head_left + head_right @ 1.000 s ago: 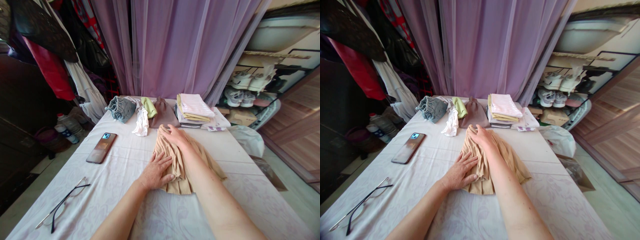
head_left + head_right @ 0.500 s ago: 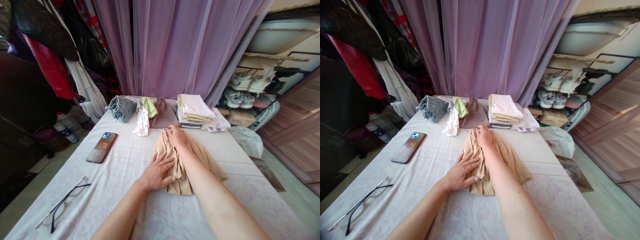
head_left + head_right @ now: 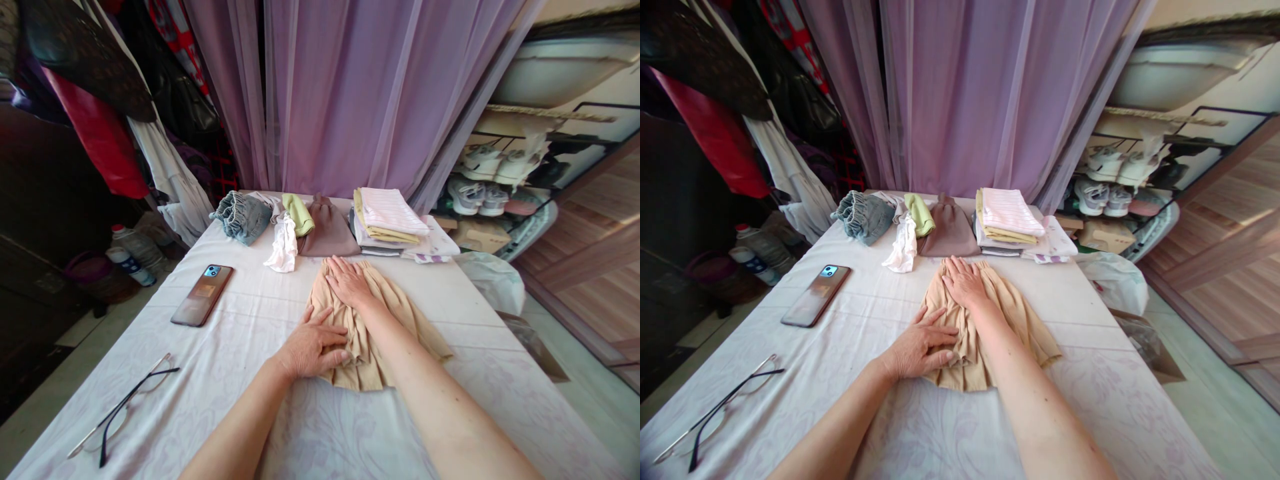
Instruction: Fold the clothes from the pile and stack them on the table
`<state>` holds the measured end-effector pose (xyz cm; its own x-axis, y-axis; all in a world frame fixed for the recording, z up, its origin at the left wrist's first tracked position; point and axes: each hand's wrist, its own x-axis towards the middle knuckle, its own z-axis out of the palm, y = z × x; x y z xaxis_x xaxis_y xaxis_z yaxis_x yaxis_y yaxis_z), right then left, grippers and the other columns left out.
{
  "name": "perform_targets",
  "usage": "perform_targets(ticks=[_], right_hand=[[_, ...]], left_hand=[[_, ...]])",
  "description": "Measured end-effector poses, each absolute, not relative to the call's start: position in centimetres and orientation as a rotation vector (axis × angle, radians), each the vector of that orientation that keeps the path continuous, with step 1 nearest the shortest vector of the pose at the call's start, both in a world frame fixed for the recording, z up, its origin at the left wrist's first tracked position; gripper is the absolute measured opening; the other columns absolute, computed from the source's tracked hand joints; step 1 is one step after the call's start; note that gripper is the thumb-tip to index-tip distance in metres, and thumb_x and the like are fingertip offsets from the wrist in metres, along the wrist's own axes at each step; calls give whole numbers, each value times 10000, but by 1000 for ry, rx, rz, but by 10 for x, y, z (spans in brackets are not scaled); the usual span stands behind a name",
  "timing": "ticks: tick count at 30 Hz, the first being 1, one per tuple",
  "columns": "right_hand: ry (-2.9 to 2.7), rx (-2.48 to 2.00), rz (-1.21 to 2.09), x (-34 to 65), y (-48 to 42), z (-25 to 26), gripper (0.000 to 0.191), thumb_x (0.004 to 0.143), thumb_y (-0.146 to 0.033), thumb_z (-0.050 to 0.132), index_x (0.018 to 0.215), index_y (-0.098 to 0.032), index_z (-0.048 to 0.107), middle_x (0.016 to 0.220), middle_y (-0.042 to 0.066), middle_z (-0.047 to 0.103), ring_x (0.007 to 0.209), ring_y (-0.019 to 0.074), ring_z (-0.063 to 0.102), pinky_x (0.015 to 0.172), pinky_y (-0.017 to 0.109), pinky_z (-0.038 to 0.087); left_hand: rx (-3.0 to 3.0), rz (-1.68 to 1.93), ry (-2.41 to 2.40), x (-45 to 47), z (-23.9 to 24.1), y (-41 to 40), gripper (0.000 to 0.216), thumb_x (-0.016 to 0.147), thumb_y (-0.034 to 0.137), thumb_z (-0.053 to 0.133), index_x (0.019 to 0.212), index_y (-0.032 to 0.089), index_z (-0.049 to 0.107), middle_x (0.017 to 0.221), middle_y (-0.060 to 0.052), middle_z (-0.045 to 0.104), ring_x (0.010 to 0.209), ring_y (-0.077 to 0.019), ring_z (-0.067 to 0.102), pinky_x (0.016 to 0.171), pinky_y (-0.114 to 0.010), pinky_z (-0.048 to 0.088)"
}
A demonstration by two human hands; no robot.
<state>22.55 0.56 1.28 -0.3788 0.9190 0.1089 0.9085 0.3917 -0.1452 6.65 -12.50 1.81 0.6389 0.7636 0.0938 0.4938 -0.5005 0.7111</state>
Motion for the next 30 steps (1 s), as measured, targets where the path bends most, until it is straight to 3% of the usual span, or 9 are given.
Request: perform_targets(ticks=[5,10,15,19,22,27,30], right_hand=[[-2447,-1676,114,227,4,12,528,981,-362,348,1492,-228,374,1568,93,349,1432,240,320,1163,479,211],[-2239,-1590,125,260,6,25,522,964,-322,355,1468,-199,416,1498,93,461,1383,208,401,1147,384,287],[-1932,-2063,272,332,-3,32,461,923,-320,429,1348,-198,560,1341,105,614,1232,228,561,1009,318,416],[-1818,-2262,438,379,-22,30,380,904,-359,448,1158,-206,686,1179,106,706,1071,231,652,842,283,464],[-1826,-2265,482,394,-35,29,381,901,-435,440,1006,-213,731,1076,92,738,994,230,668,759,268,452],[-1900,-2199,660,401,-46,30,439,862,-551,484,844,-188,731,914,81,746,849,214,661,665,253,416],[-1888,-2128,820,406,-53,28,433,816,-574,545,764,-174,704,761,41,711,733,182,626,608,242,384]], left_hand=[[2177,522,951,65,20,-124,344,943,505,466,1098,344,728,1262,5,682,1467,-316,249,1171,-597,-45],[2146,534,958,65,20,-124,334,924,519,495,1087,348,730,1266,0,680,1471,-333,227,1167,-602,-32],[2140,531,959,62,20,-123,321,915,495,515,1077,323,733,1248,-10,689,1462,-327,257,1175,-584,-10],[2100,777,1056,60,27,-109,310,922,449,500,1042,277,727,1131,-41,733,1251,-286,559,1141,-476,269],[2129,890,1204,71,40,-96,310,865,435,583,1078,233,683,1248,-97,665,1183,-281,590,1052,-419,395],[2272,455,1576,113,58,-102,350,734,472,715,937,197,636,1076,-128,653,1083,-340,582,948,-458,443],[2308,198,1742,131,58,-115,386,748,510,677,976,204,619,1111,-117,636,1129,-332,555,976,-455,414]])
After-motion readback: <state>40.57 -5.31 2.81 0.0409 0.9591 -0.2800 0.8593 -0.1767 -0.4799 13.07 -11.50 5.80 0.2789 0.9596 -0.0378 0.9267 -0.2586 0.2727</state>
